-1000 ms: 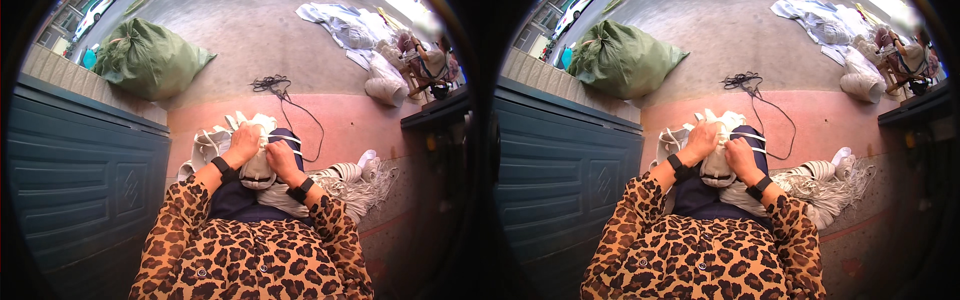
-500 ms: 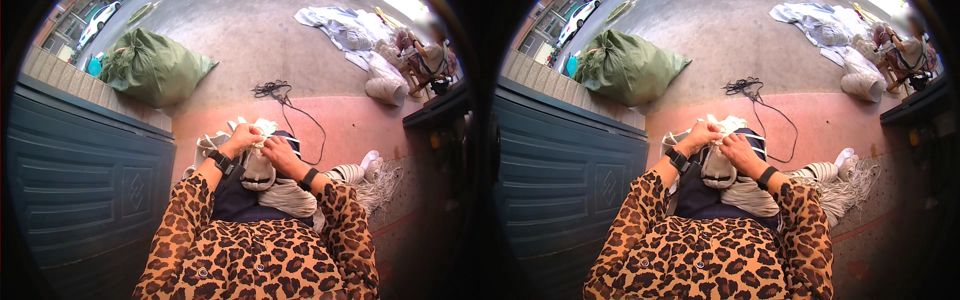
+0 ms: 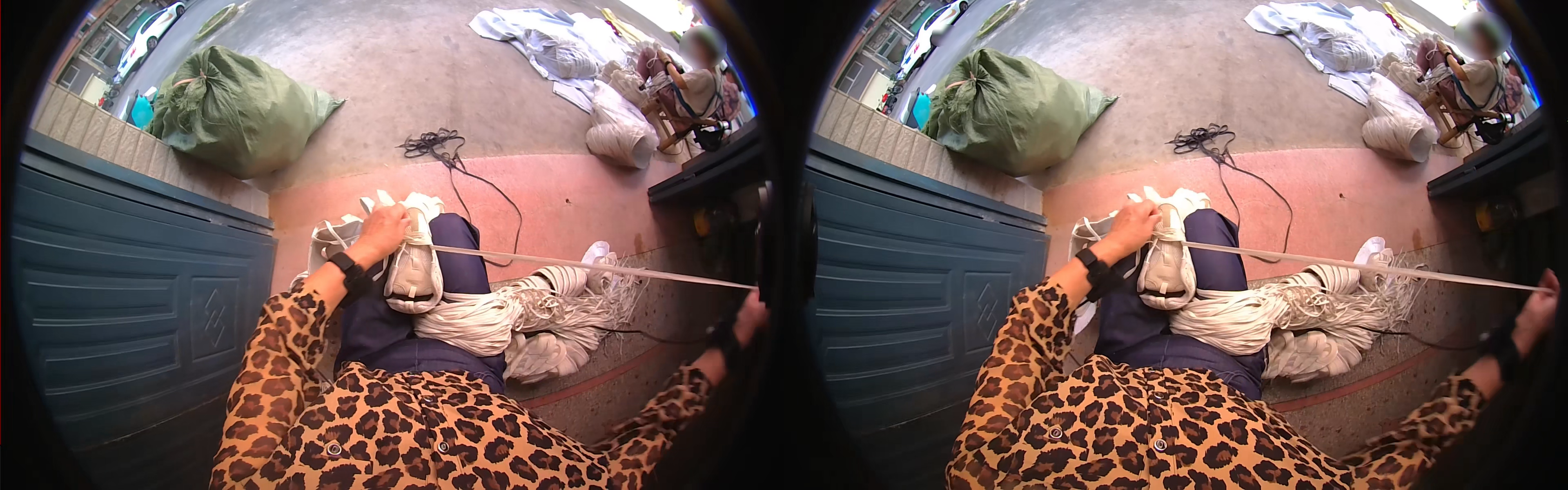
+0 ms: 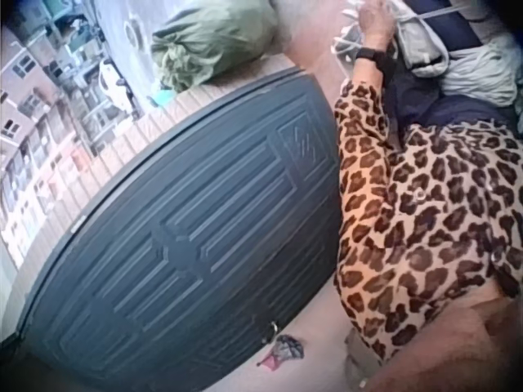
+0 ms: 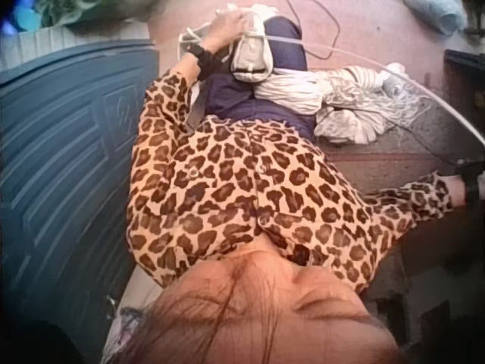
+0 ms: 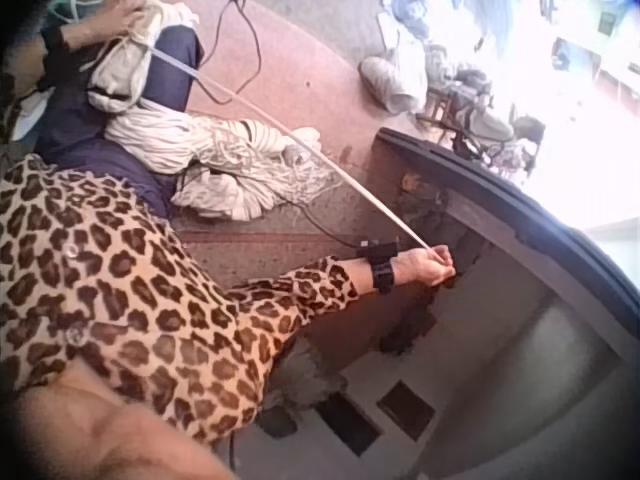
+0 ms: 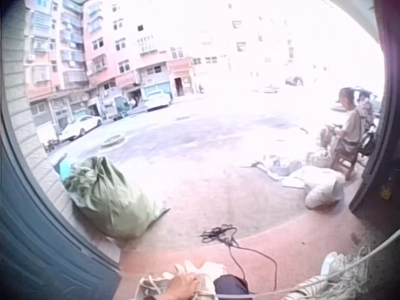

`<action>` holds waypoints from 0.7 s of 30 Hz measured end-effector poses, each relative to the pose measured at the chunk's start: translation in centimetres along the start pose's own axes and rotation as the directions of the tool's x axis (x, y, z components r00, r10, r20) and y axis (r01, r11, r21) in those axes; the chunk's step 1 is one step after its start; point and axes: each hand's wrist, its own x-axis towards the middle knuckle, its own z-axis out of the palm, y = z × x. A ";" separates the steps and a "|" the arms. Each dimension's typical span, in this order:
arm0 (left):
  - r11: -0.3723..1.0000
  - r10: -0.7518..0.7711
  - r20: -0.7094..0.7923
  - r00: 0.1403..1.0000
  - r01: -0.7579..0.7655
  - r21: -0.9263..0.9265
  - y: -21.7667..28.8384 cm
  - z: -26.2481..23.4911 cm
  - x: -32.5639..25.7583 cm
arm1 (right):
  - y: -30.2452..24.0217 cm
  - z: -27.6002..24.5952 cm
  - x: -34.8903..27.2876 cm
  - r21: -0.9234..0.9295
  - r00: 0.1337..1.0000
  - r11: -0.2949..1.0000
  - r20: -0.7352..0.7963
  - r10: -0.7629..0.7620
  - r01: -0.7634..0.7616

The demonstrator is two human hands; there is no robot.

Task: The recorder is lacing a white shoe while sitting in a semi-outdoor workspace.

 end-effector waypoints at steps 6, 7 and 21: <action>0.966 0.060 0.119 0.991 -0.088 0.245 -1.0 -1.6 -2.2 | 15.2 10.6 -21.4 -0.309 0.675 0.898 0.593 0.439 -0.313; 0.966 0.060 0.120 0.991 -0.088 0.245 -1.0 -1.8 -2.2 | 15.8 13.0 -26.5 -0.394 0.558 0.875 0.675 0.483 -0.282; 0.757 -0.265 0.343 0.901 0.414 -0.505 -1.2 -4.2 -2.4 | 16.3 23.6 -55.9 -0.205 0.084 0.696 0.975 0.204 0.688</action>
